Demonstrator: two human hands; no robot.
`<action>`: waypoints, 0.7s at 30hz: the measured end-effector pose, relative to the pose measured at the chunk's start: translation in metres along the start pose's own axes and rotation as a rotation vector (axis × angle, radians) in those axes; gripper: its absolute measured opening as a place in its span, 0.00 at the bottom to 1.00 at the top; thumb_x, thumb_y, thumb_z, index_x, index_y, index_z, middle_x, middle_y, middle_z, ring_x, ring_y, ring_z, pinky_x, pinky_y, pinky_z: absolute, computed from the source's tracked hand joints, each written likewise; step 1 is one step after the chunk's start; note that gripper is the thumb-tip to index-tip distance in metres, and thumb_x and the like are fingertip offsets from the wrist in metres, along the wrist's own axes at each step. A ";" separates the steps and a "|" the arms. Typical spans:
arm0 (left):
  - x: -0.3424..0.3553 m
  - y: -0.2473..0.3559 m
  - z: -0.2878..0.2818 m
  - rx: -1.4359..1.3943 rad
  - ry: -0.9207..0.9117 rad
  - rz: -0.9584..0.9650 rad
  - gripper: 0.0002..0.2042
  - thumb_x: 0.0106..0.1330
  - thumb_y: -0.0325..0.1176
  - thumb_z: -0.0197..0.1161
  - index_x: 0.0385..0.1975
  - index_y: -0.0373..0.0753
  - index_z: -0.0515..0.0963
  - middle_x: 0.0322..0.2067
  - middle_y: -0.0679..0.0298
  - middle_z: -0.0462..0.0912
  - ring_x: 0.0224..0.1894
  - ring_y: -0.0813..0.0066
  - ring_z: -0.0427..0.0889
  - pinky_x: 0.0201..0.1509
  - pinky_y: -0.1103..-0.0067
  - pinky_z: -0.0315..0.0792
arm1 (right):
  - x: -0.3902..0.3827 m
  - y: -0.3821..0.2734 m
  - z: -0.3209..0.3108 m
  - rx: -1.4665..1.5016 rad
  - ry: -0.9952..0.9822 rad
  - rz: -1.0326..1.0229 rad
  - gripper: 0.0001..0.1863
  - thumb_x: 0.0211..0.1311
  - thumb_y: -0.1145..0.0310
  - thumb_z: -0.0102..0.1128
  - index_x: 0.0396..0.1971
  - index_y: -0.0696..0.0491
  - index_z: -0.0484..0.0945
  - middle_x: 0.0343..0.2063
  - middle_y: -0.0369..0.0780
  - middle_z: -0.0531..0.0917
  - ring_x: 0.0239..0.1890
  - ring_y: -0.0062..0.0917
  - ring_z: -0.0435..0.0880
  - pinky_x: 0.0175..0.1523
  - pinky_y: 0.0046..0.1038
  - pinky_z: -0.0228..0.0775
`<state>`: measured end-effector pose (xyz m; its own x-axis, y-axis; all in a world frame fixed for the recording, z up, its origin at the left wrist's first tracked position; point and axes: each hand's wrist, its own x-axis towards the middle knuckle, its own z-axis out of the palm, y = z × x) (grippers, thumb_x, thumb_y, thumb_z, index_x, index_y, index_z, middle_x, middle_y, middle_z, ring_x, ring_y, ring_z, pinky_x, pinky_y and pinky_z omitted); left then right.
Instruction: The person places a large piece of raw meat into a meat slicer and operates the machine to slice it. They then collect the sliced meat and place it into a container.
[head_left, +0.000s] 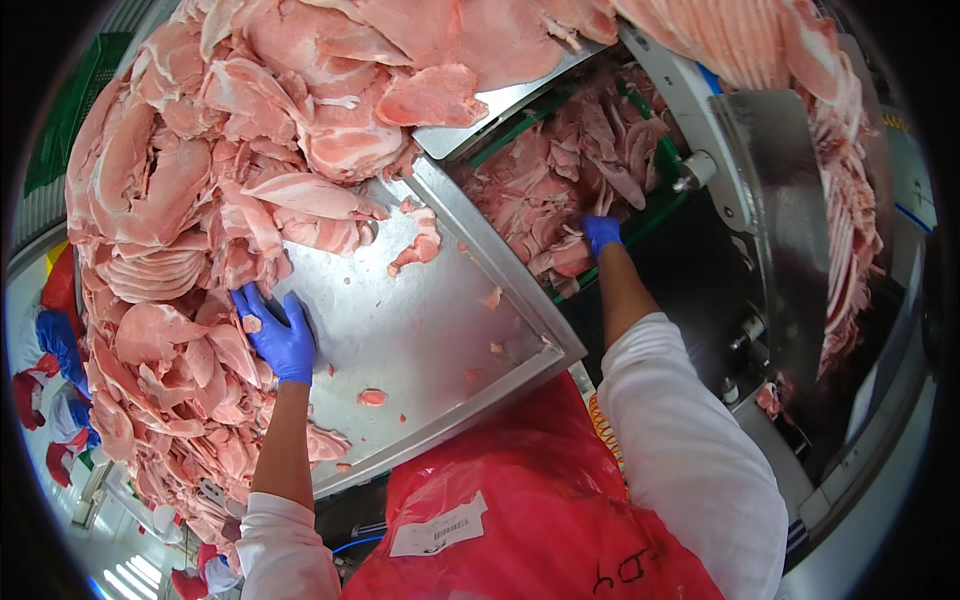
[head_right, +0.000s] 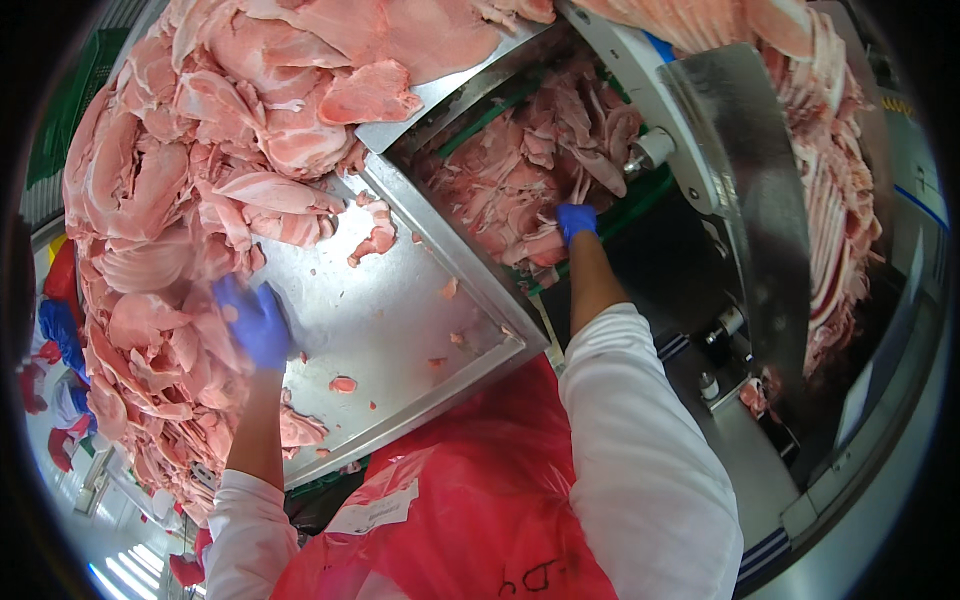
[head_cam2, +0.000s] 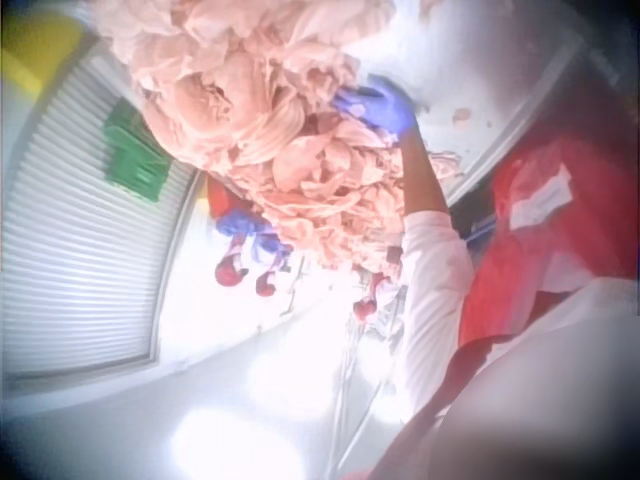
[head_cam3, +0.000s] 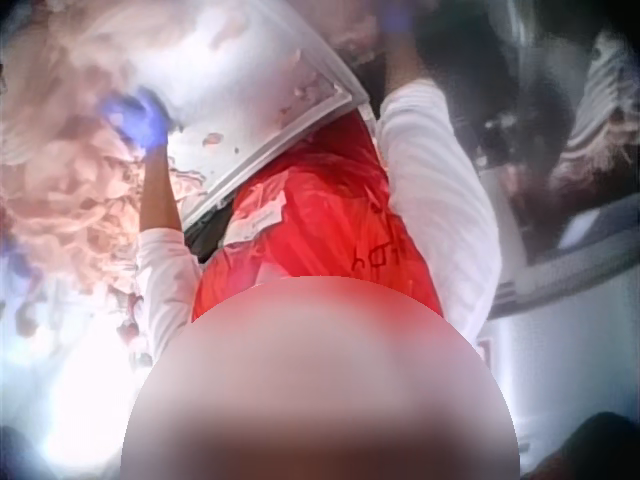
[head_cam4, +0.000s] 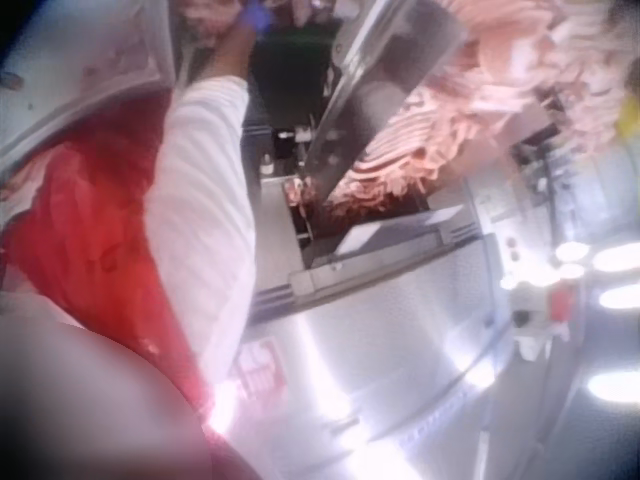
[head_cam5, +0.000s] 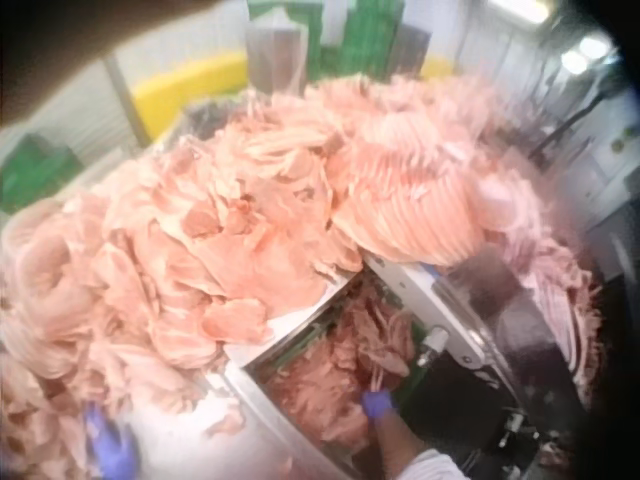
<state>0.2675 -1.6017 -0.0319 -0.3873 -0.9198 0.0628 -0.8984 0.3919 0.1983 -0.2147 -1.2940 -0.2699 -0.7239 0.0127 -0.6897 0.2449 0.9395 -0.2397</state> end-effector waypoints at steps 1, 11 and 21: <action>0.000 0.000 0.000 -0.001 0.004 -0.005 0.35 0.68 0.39 0.62 0.72 0.30 0.59 0.75 0.34 0.53 0.78 0.39 0.53 0.80 0.57 0.47 | -0.006 -0.002 -0.005 0.094 -0.062 -0.007 0.28 0.48 0.58 0.72 0.44 0.66 0.83 0.43 0.56 0.87 0.45 0.44 0.90 0.46 0.38 0.82; 0.007 0.008 -0.014 -0.095 0.029 0.034 0.37 0.66 0.42 0.65 0.72 0.33 0.60 0.74 0.33 0.53 0.76 0.35 0.54 0.79 0.57 0.52 | -0.167 -0.072 -0.082 -0.124 0.168 -0.551 0.31 0.49 0.59 0.73 0.54 0.53 0.78 0.42 0.55 0.86 0.46 0.53 0.86 0.51 0.46 0.79; 0.003 -0.027 -0.019 -0.495 -0.471 -0.176 0.32 0.71 0.50 0.59 0.66 0.32 0.68 0.57 0.38 0.77 0.55 0.41 0.80 0.62 0.56 0.74 | -0.347 -0.135 -0.157 -0.326 0.368 -0.988 0.30 0.57 0.58 0.69 0.57 0.59 0.78 0.49 0.53 0.86 0.51 0.45 0.86 0.55 0.42 0.79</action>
<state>0.2948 -1.6159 -0.0184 -0.3936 -0.8180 -0.4195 -0.7996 0.0794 0.5953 -0.0978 -1.3717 0.1087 -0.6678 -0.7435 -0.0348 -0.6905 0.6363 -0.3441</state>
